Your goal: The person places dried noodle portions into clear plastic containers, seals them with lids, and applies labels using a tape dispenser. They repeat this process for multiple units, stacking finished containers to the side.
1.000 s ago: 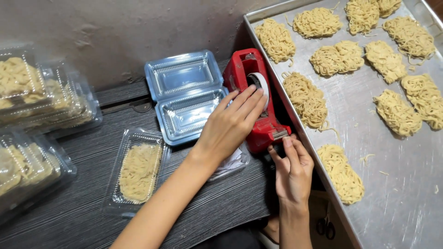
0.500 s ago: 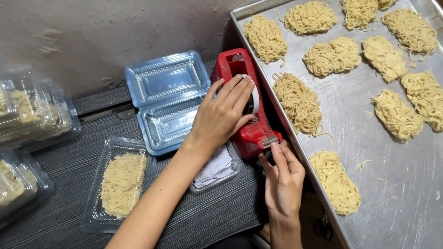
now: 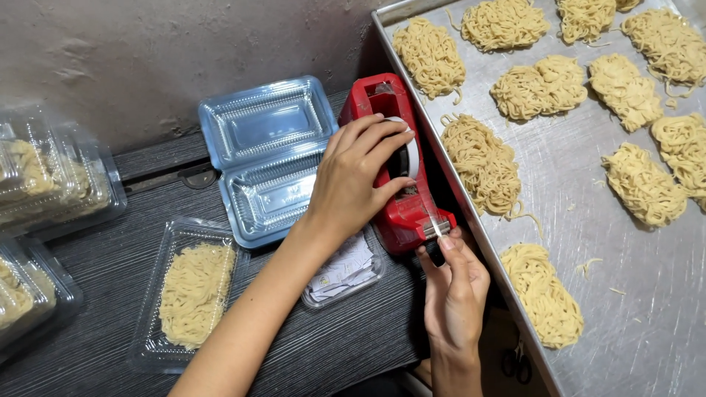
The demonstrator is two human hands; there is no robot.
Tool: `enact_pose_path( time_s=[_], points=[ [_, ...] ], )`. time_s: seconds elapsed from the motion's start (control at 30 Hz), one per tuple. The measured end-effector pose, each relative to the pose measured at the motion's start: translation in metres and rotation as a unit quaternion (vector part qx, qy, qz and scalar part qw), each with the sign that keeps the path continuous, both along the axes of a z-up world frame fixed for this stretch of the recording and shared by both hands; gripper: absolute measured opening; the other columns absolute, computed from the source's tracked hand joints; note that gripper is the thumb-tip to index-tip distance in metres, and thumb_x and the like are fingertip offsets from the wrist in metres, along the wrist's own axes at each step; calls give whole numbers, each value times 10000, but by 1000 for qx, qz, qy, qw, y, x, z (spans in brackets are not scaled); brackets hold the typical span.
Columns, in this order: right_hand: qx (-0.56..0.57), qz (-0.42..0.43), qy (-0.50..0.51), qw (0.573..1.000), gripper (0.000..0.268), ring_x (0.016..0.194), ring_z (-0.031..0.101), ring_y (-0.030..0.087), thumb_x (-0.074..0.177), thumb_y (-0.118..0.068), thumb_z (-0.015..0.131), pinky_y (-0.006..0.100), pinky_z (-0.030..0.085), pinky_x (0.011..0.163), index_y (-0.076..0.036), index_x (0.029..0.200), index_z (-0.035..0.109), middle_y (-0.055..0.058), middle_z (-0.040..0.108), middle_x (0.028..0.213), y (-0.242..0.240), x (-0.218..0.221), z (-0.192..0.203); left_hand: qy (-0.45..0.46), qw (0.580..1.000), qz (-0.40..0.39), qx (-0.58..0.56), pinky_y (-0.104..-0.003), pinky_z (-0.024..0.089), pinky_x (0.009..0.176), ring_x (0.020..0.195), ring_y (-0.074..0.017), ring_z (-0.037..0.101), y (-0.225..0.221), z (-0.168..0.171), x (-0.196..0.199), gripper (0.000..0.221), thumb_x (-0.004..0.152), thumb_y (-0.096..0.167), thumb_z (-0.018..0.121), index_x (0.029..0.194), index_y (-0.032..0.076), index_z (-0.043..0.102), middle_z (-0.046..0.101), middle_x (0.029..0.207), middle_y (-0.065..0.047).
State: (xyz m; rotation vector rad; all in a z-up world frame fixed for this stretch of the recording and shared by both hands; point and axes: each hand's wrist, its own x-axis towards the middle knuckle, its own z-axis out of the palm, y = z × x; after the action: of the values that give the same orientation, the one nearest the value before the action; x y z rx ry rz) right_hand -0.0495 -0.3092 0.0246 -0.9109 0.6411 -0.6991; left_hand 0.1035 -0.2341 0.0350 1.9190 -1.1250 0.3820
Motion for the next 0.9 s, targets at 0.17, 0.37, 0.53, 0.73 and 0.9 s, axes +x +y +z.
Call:
enact_pose_path(
  time_s=[0.17, 0.37, 0.53, 0.73, 0.9],
  points=[
    [-10, 3, 4, 1000, 77, 848, 519, 172, 807, -59, 563, 276, 488, 745, -24, 745, 535, 53, 477, 975, -2, -3, -8, -12, 1000, 0, -7, -447, 363, 985, 1145, -273, 471, 1, 1, -3, 520, 681, 199, 791, 1132, 89, 557, 571, 1161, -56],
    [-30, 8, 8, 999, 86, 832, 526, 164, 816, -63, 559, 272, 493, 753, -20, 746, 535, 49, 478, 983, -2, -4, -11, -32, 999, 9, 10, -451, 357, 984, 1141, -284, 472, 2, 1, -2, 511, 687, 212, 787, 1130, 90, 562, 573, 1157, -59],
    [-41, 12, 3, 999, 90, 834, 525, 166, 817, -68, 566, 271, 494, 755, -9, 752, 547, 58, 473, 993, -2, -4, -11, -44, 999, 9, 20, -452, 356, 983, 1146, -286, 470, 3, 1, -2, 510, 716, 238, 769, 1154, 93, 551, 565, 1176, -59],
    [-26, 1, 4, 1000, 79, 808, 525, 142, 823, -52, 563, 253, 496, 721, -5, 760, 559, 48, 488, 978, -5, -4, -14, -62, 998, 13, 25, -446, 358, 978, 1144, -280, 468, 4, 1, -1, 467, 768, 259, 723, 1164, 90, 542, 558, 1182, -55],
    [-32, 9, 24, 999, 89, 815, 517, 149, 819, -57, 565, 260, 498, 730, -2, 749, 559, 72, 487, 961, -5, -4, -15, -60, 998, 18, 32, -455, 360, 980, 1145, -281, 469, 4, 2, 0, 479, 761, 265, 728, 1168, 93, 542, 560, 1183, -54]
  ],
)
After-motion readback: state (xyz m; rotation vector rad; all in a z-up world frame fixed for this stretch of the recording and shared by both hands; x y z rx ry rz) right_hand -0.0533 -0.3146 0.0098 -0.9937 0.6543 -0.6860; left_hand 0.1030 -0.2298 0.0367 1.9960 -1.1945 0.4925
